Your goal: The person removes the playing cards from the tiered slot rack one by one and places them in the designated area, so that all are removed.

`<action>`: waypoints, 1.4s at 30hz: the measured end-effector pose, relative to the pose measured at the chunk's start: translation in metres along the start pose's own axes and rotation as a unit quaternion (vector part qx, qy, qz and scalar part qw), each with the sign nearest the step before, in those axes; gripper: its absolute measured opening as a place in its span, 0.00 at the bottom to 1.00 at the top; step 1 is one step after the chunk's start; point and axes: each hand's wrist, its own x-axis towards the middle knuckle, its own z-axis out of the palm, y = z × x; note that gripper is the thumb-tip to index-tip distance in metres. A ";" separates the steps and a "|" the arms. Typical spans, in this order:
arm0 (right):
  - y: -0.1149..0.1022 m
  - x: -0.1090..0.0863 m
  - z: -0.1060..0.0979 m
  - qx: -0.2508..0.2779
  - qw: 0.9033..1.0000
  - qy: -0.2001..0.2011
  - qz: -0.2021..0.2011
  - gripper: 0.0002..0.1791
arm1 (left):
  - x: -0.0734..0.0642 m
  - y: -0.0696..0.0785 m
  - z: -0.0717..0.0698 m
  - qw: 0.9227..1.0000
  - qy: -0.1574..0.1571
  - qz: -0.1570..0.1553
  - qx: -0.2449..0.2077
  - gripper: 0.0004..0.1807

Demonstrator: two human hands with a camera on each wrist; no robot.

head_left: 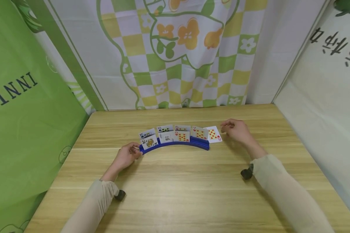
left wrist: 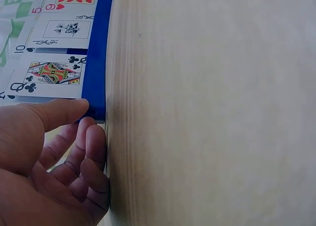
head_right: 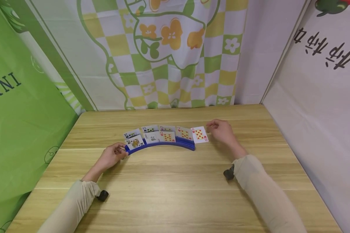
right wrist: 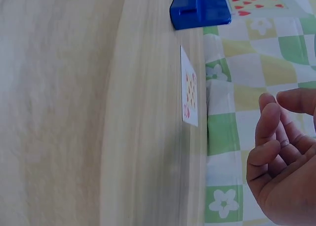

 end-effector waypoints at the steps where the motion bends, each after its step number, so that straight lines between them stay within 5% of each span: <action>1: -0.001 -0.001 0.001 0.007 1.000 0.000 -0.002 0.16 | 0.000 0.000 0.000 1.000 0.000 0.000 0.000 0.18; 26: -0.018 -0.021 0.010 0.148 0.987 -0.054 0.023 0.19 | 0.000 -0.001 0.000 1.000 0.000 0.005 0.000 0.18; 42: -0.026 -0.023 0.023 0.151 0.986 -0.072 0.007 0.19 | -0.001 -0.001 0.000 1.000 0.003 0.008 0.003 0.18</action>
